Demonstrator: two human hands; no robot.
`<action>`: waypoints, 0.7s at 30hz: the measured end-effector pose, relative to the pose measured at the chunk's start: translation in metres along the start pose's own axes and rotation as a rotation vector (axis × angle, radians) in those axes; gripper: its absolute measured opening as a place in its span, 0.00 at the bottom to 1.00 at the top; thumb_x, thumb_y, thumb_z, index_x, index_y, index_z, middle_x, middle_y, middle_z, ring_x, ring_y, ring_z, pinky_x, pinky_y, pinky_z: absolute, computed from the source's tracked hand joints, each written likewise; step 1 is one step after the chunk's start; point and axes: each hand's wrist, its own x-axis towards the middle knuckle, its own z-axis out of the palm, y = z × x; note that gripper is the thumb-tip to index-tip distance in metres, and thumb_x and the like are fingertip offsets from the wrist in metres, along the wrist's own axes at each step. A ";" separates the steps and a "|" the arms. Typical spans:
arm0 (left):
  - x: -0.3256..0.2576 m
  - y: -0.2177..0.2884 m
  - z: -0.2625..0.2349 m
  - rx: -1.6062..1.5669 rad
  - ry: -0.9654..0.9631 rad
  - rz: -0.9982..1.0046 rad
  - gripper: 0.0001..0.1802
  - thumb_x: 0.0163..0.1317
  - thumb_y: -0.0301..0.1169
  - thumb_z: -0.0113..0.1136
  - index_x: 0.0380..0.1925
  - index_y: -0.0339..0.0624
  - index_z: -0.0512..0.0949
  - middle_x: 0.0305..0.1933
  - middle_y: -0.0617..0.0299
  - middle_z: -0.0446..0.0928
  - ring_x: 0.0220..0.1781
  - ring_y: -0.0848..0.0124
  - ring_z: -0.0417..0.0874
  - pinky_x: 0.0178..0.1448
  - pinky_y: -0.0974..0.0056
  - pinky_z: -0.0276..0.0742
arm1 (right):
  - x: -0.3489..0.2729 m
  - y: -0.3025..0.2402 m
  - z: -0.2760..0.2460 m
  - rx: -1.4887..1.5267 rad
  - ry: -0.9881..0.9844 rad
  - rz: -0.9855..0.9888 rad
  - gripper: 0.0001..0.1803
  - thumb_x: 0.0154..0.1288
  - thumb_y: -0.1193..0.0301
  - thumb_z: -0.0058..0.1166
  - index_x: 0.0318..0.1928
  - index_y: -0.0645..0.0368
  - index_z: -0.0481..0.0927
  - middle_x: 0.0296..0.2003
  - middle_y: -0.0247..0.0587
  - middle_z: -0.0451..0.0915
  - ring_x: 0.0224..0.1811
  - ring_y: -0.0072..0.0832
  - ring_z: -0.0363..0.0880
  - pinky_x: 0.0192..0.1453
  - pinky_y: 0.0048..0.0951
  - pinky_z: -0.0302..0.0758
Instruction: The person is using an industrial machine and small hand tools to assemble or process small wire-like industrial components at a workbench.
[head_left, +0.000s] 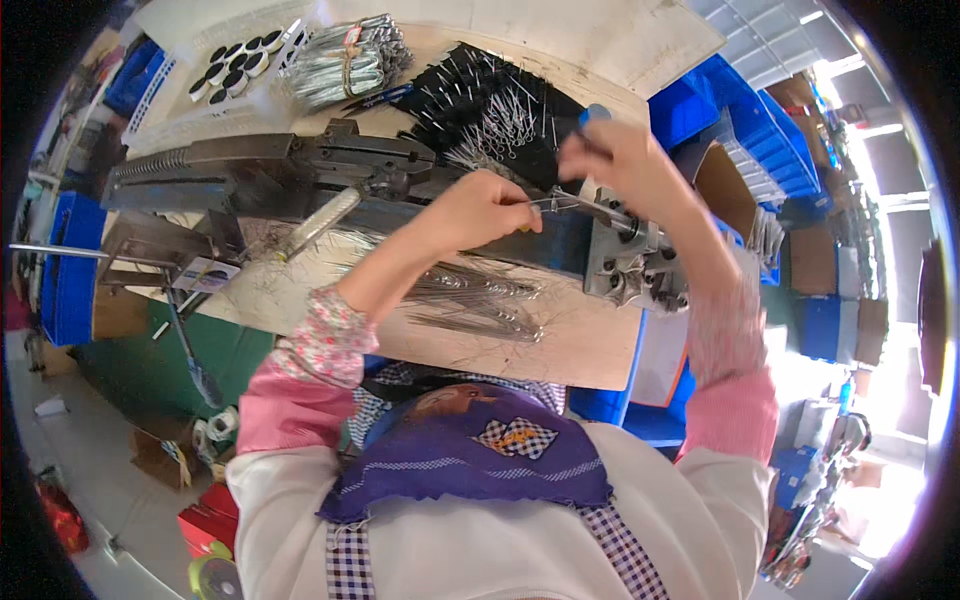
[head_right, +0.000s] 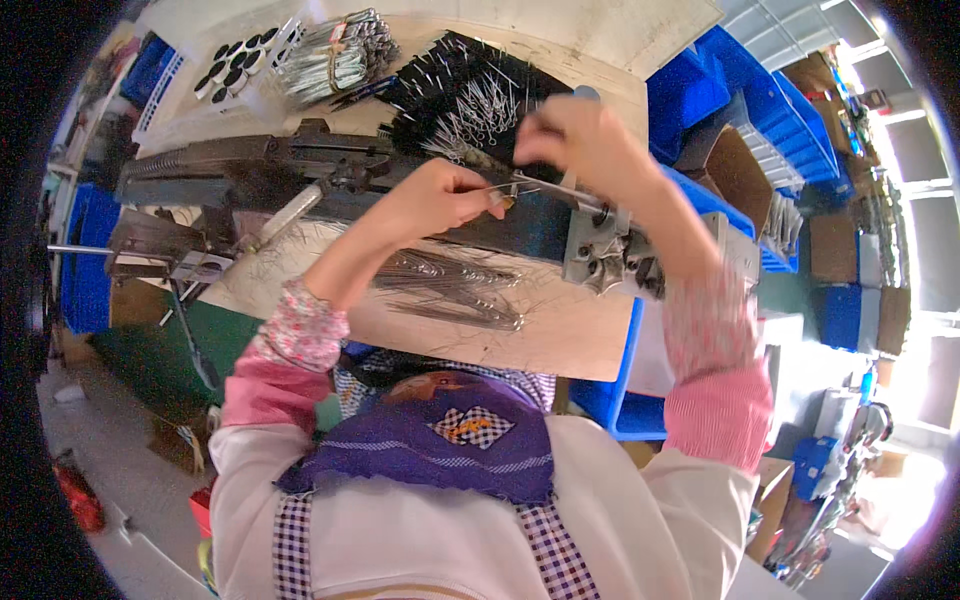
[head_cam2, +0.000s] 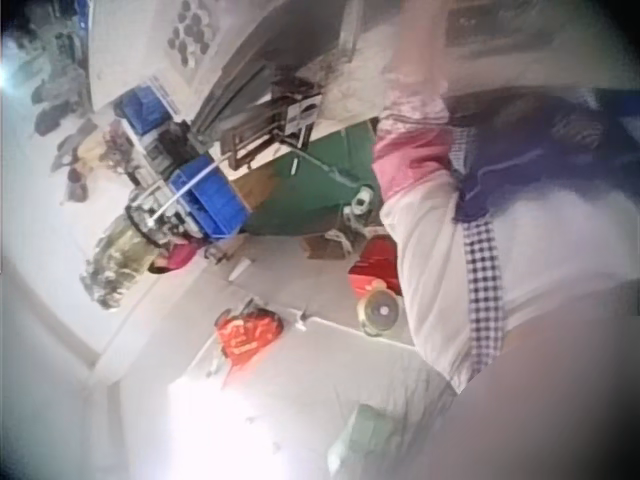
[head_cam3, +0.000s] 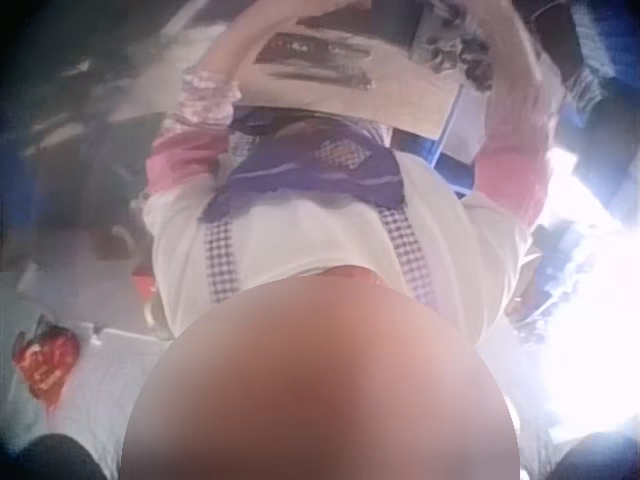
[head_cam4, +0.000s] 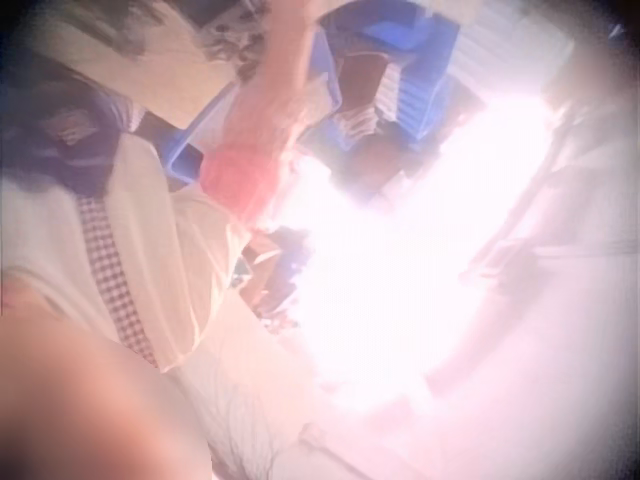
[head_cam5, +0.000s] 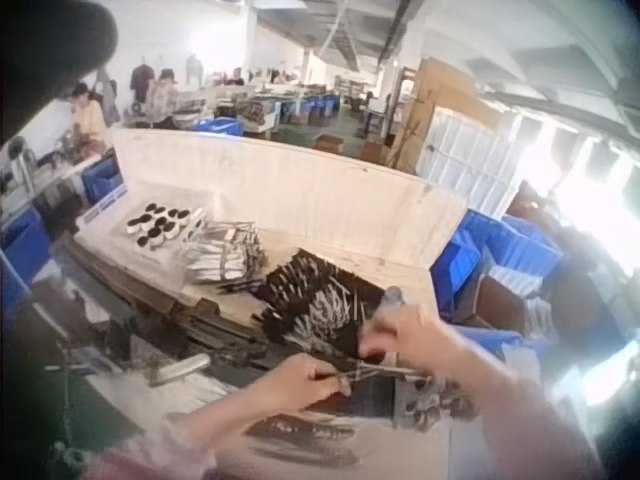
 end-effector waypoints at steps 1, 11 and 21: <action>-0.001 0.008 -0.006 0.096 -0.010 0.023 0.11 0.56 0.33 0.57 0.29 0.37 0.84 0.18 0.56 0.77 0.21 0.72 0.76 0.28 0.64 0.69 | -0.016 -0.014 0.007 -0.065 0.000 -0.126 0.11 0.51 0.70 0.64 0.32 0.63 0.79 0.26 0.41 0.77 0.33 0.36 0.78 0.39 0.32 0.74; -0.058 0.055 -0.056 1.396 0.524 0.750 0.07 0.44 0.25 0.58 0.27 0.40 0.80 0.32 0.63 0.75 0.40 0.66 0.77 0.43 0.63 0.75 | 0.020 -0.043 0.065 0.129 0.302 -0.359 0.07 0.55 0.73 0.61 0.36 0.60 0.81 0.31 0.45 0.82 0.32 0.42 0.81 0.37 0.35 0.77; -0.110 -0.033 -0.025 -1.875 -0.108 0.066 0.31 0.71 0.54 0.38 0.41 0.32 0.75 0.24 0.57 0.73 0.17 0.73 0.70 0.19 0.72 0.63 | 0.037 -0.033 0.085 0.055 0.216 -0.296 0.08 0.58 0.71 0.60 0.37 0.61 0.83 0.33 0.42 0.83 0.36 0.37 0.82 0.42 0.30 0.77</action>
